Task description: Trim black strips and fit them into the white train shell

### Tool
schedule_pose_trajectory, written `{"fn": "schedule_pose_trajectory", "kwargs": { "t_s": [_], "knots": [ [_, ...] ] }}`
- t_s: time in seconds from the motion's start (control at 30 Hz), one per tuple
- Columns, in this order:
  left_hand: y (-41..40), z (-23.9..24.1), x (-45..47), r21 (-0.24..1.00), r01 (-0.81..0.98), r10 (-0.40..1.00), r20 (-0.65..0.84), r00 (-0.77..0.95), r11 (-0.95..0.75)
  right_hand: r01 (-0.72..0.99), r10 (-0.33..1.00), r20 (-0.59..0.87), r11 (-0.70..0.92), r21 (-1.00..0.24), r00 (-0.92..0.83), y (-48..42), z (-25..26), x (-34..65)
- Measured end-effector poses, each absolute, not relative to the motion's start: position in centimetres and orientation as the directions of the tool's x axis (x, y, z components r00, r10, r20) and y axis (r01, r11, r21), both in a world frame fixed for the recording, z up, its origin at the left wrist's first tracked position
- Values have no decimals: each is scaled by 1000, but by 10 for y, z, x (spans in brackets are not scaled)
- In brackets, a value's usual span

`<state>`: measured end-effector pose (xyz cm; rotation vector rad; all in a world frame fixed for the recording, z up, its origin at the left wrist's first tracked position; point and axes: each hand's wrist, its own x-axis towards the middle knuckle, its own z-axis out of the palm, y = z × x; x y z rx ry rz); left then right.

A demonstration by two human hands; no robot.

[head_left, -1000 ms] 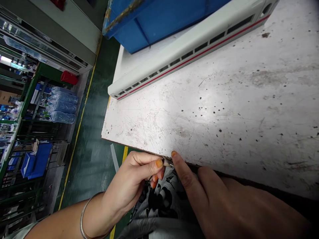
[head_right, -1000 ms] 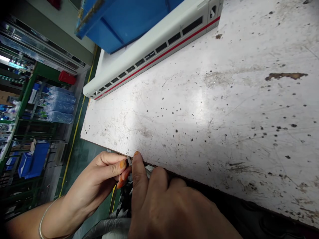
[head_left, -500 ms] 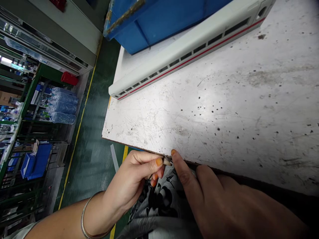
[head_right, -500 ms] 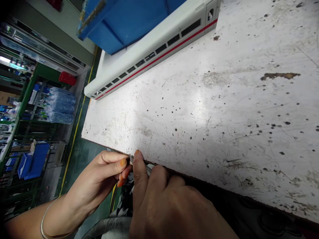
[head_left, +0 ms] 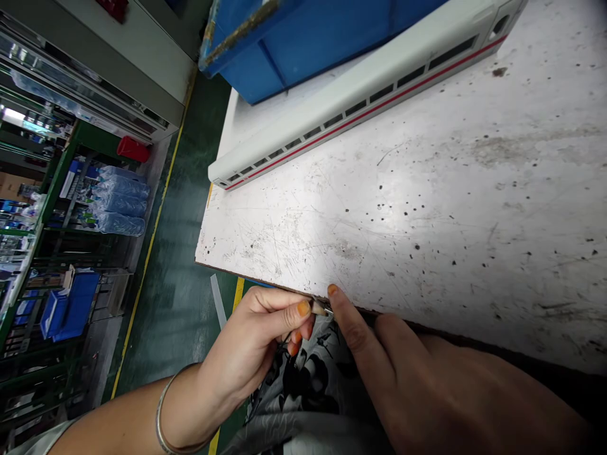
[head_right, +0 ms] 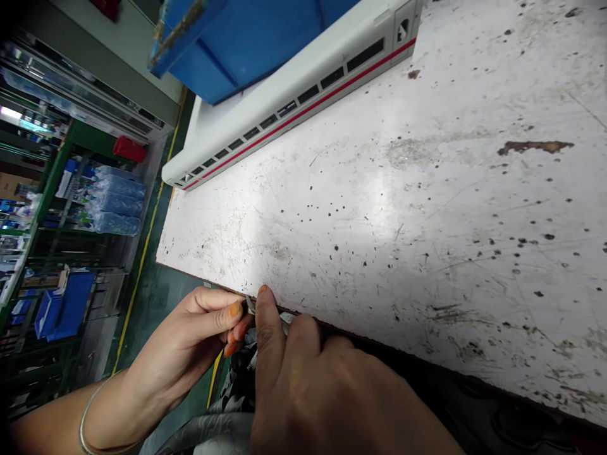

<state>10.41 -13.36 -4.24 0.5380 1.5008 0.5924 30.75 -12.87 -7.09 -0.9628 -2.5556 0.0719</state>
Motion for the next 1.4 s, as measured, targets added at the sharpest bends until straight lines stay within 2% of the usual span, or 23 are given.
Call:
{"fn": "schedule_pose_trajectory", "kwargs": {
  "t_s": [0.17, 0.37, 0.6, 0.97, 1.4],
  "knots": [
    [-134, -43, 103, 667, -31, 667, -745, -17, 744, 587, 592, 371, 797, -140, -715, -129, -73, 309],
    [-135, -44, 103, 674, -20, 673, -739, -17, 739, 618, 609, 346, 780, -98, -714, -131, -70, 303],
    [-134, -45, 100, 666, -32, 667, -745, 20, 745, 617, 626, 349, 772, -152, -697, -134, -71, 304],
    [-131, -44, 95, 606, -178, 630, -759, 161, 775, 569, 670, 227, 729, -380, -707, -131, -70, 309],
    [-132, -41, 92, 574, -191, 603, -781, 162, 796, 571, 679, 219, 717, -399, -700, -128, -67, 311]
  ]
}}
